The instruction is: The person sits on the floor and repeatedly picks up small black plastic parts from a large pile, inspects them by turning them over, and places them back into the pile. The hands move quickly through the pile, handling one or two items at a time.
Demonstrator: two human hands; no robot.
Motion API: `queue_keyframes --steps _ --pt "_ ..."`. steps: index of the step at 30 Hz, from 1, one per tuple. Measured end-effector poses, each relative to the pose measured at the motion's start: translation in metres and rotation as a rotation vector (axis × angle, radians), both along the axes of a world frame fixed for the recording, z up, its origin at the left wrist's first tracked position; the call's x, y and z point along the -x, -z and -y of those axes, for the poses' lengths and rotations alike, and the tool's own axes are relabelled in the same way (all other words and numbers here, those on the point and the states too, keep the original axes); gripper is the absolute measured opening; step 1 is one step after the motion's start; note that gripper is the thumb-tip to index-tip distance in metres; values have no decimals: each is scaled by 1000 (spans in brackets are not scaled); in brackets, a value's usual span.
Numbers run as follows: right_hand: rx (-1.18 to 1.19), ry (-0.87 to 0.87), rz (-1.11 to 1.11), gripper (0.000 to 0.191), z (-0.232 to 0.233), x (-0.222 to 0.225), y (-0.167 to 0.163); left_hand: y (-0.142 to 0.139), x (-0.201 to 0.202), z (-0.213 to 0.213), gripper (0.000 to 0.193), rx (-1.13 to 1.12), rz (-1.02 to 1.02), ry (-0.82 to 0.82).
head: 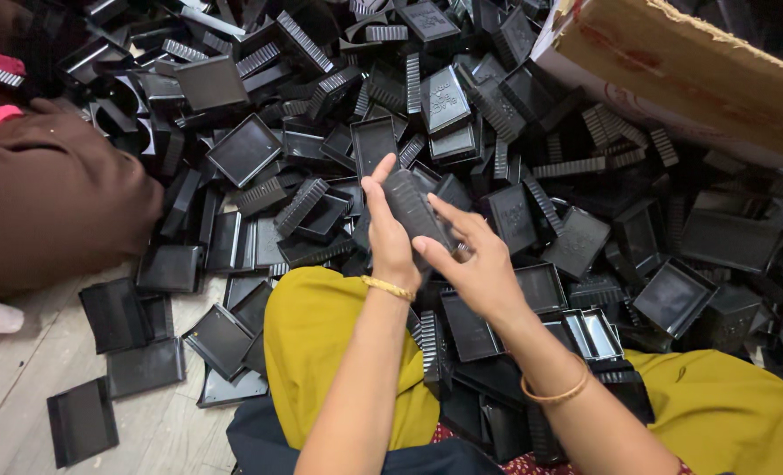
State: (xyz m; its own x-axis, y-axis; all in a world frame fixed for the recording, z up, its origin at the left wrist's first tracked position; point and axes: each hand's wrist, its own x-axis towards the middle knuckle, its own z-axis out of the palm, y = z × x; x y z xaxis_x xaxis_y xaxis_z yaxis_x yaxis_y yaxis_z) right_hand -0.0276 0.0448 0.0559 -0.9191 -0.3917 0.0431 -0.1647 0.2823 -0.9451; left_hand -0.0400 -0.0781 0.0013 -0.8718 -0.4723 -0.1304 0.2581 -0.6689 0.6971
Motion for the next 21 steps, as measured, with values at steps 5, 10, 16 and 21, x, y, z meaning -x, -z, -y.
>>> queue_keyframes --steps 5,10,16,21 --pt "18 -75 116 61 -11 4 7 4 0 1 58 308 -31 -29" --pt "317 -71 708 51 -21 18 -16 -2 -5 36 46 937 87 -92" --pt "-204 28 134 36 -8 -3 -22 -14 -9 45 45 1033 234 -341" --pt "-290 56 11 25 -18 38 -40 -5 -2 58 39 1048 283 -180"
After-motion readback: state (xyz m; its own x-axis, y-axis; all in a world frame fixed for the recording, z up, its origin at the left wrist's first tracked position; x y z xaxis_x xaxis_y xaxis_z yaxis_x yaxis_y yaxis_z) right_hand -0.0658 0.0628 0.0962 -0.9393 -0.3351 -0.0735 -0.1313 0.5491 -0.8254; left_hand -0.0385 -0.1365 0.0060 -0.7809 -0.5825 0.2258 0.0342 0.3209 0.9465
